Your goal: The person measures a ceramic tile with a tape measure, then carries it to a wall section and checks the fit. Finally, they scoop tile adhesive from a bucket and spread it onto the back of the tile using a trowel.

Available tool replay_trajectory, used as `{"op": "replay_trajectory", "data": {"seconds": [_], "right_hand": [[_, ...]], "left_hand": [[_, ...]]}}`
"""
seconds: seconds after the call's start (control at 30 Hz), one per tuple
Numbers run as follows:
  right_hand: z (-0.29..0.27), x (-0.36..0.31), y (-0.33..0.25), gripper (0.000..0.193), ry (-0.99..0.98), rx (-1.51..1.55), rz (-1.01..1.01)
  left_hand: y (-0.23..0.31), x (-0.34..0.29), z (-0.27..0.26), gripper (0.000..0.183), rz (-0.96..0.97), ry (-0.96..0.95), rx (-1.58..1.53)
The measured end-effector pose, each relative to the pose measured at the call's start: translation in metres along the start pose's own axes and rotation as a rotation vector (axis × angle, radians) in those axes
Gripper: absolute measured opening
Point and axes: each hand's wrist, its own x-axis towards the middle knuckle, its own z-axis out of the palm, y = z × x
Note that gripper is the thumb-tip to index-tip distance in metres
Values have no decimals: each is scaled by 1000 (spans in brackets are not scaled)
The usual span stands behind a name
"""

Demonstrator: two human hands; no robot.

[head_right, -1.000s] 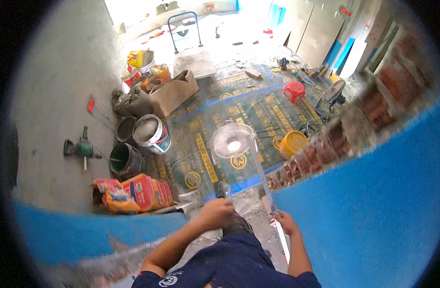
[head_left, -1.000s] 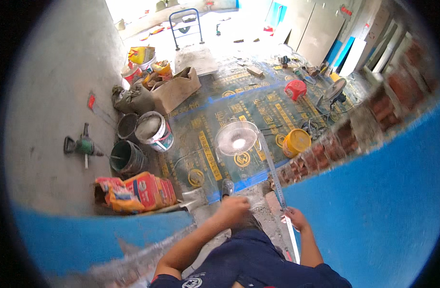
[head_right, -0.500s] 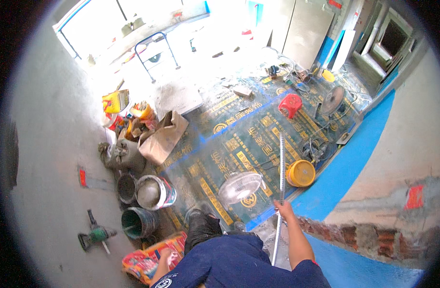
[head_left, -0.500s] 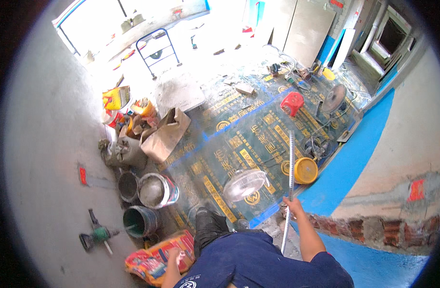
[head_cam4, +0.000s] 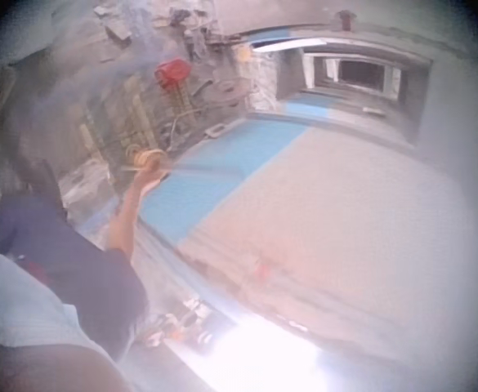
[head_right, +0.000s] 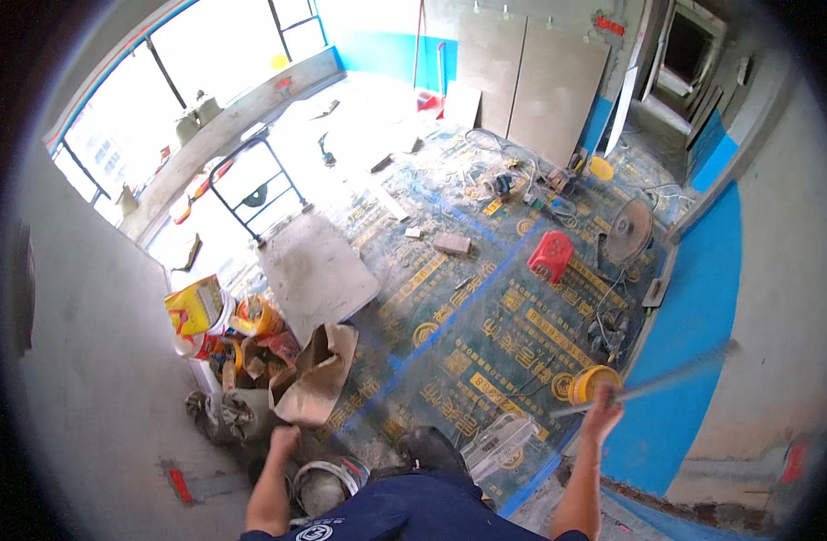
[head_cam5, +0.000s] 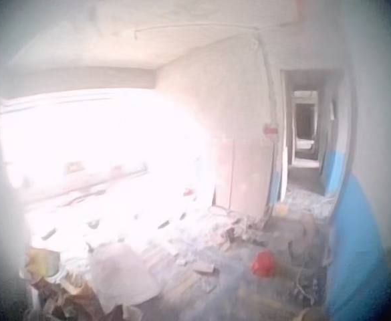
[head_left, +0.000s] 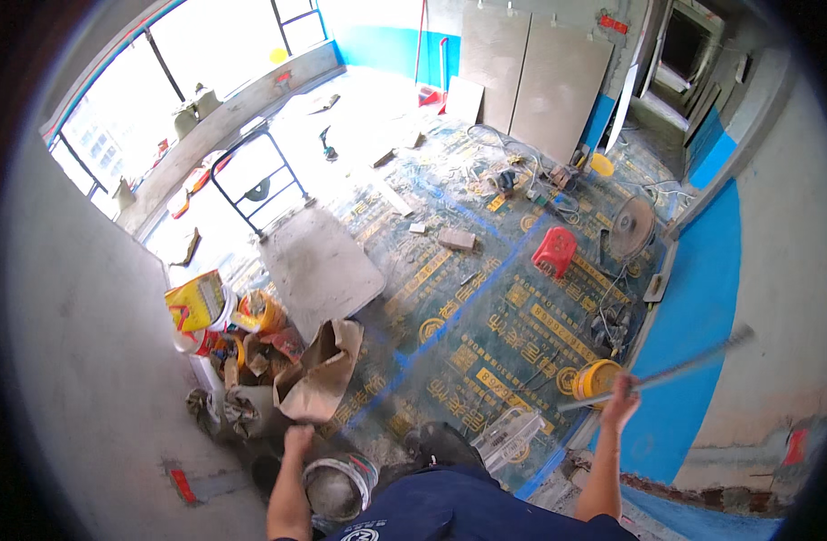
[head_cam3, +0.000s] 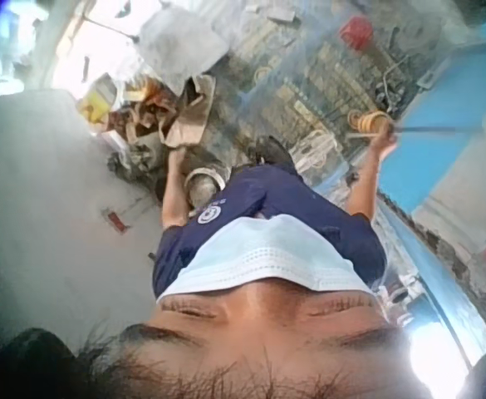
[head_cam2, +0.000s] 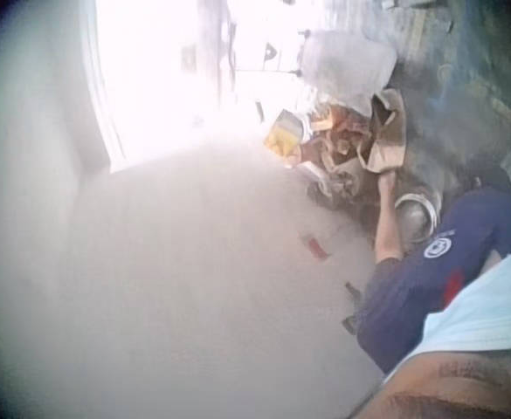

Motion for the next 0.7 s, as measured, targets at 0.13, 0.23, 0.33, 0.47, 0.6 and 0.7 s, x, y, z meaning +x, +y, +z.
{"op": "replay_trajectory", "data": {"seconds": [0.13, 0.23, 0.33, 0.47, 0.6, 0.7], "right_hand": [[38, 38, -98, 30, 35, 291, -129], [113, 62, -112, 29, -24, 588, -60], [225, 97, -117, 27, -100, 798, 90], [399, 179, -73, 17, -338, 1017, 531], [562, 191, -105, 17, -588, 912, 852], [645, 217, -102, 31, -1041, 635, 852]], "left_hand": [[237, 187, -88, 32, 476, 281, 120], [392, 238, -119, 12, 548, 281, -374], [503, 256, -110, 37, 796, 127, -403], [646, 262, -146, 63, 1018, 168, -196], [688, 344, -177, 69, 770, -92, -151], [699, 424, -173, 45, 408, -235, -147]]}}
